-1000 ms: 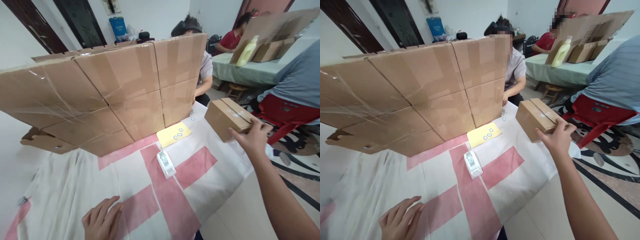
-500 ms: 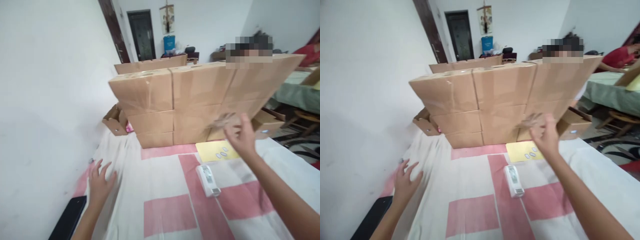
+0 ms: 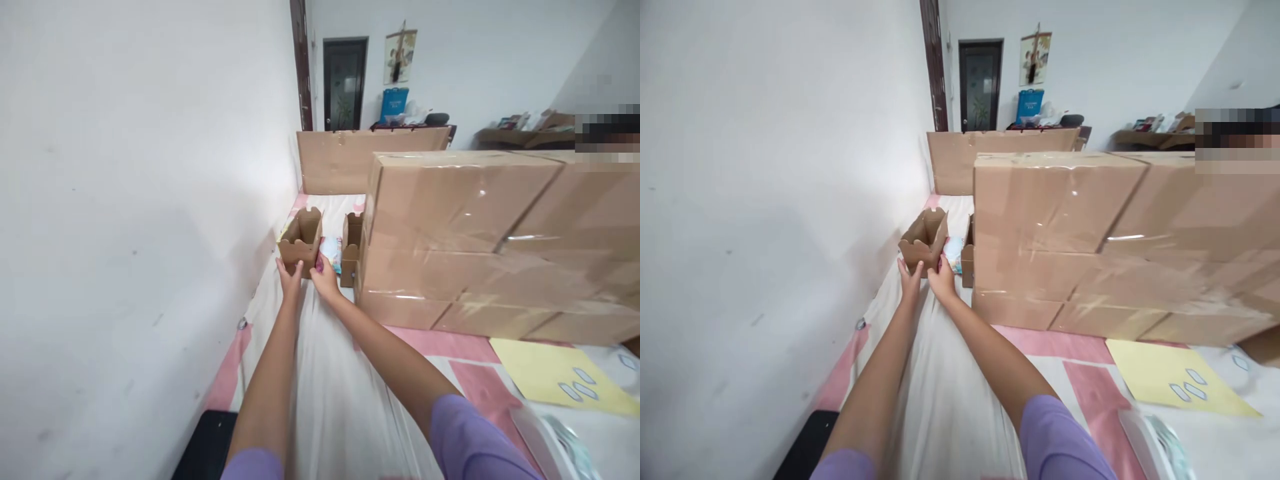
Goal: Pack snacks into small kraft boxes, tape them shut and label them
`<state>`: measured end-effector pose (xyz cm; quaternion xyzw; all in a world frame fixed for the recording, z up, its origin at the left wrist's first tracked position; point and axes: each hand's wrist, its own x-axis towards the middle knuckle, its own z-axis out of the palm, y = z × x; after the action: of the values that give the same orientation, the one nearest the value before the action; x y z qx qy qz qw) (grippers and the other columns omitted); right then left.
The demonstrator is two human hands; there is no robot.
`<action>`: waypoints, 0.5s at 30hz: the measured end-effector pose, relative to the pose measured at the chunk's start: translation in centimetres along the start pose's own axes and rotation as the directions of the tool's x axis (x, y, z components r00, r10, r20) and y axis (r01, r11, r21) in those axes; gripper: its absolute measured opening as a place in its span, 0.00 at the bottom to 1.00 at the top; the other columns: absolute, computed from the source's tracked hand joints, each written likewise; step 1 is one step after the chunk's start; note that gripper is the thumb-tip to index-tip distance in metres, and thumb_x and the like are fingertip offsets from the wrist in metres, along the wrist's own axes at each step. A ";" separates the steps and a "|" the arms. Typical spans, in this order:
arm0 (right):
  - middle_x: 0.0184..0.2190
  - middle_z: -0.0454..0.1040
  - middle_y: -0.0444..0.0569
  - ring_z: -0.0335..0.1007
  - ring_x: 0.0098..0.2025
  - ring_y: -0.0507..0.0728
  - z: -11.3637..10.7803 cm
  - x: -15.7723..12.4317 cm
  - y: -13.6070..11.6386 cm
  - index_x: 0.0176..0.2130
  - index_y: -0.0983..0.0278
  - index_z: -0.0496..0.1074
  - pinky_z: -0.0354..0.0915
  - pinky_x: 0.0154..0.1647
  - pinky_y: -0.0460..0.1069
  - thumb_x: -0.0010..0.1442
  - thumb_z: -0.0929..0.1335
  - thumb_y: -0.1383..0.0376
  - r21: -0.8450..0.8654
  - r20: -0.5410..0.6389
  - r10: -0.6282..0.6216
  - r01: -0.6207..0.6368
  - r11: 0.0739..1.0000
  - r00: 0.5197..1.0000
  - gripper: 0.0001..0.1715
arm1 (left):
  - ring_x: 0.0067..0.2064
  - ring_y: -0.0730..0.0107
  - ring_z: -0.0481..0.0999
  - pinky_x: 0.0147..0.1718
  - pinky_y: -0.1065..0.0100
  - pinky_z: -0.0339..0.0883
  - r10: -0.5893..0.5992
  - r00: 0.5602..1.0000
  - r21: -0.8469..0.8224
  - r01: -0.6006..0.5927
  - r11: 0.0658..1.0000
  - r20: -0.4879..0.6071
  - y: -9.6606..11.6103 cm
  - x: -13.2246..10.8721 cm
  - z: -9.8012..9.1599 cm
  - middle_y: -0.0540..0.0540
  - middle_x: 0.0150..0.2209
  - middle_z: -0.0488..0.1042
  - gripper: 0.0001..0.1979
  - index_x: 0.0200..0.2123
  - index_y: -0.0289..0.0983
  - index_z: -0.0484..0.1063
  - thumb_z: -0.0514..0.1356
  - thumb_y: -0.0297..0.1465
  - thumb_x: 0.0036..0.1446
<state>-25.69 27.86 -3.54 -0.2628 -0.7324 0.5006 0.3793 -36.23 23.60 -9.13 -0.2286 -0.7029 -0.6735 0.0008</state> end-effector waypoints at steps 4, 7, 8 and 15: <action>0.59 0.74 0.56 0.71 0.59 0.60 1.8 3.4 2.5 0.64 0.67 0.63 0.66 0.62 0.56 0.54 0.64 0.70 0.051 -0.055 -0.008 0.011 0.999 0.998 0.38 | 0.61 0.53 0.69 0.58 0.44 0.66 -0.023 0.999 -0.169 0.018 0.985 -0.027 -2.2 2.8 -0.1 0.39 0.62 0.66 0.23 0.60 0.39 0.66 0.59 0.41 0.65; 0.61 0.71 0.58 0.68 0.62 0.62 2.2 3.9 4.6 0.63 0.69 0.65 0.61 0.66 0.57 0.53 0.66 0.67 0.039 -0.091 -0.023 0.026 0.999 0.996 0.39 | 0.61 0.53 0.69 0.58 0.44 0.66 -0.076 0.995 -0.244 0.057 0.968 -0.072 -3.5 6.3 -0.4 0.39 0.63 0.65 0.23 0.59 0.39 0.67 0.60 0.40 0.64; 0.63 0.69 0.58 0.66 0.64 0.63 2.3 3.9 5.1 0.64 0.69 0.65 0.58 0.68 0.58 0.52 0.66 0.66 0.028 -0.103 -0.027 0.030 0.999 0.994 0.40 | 0.60 0.53 0.68 0.58 0.44 0.66 -0.093 0.993 -0.267 0.070 0.961 -0.073 -3.8 7.7 -0.3 0.39 0.63 0.65 0.23 0.60 0.39 0.66 0.60 0.40 0.64; 0.57 0.75 0.54 0.68 0.59 0.65 3.1 4.8 5.4 0.64 0.65 0.66 0.64 0.63 0.60 0.51 0.69 0.66 -0.022 -0.091 -0.071 0.069 0.997 0.993 0.41 | 0.52 0.60 0.75 0.51 0.51 0.73 -0.080 0.983 -0.377 0.138 0.916 0.166 -4.4 12.2 1.1 0.41 0.54 0.73 0.20 0.54 0.36 0.70 0.59 0.42 0.66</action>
<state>-30.93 31.85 -7.85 -0.2634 -0.7278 0.4674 0.4272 -48.24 28.61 -9.62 -0.2338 -0.5658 -0.7793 -0.1337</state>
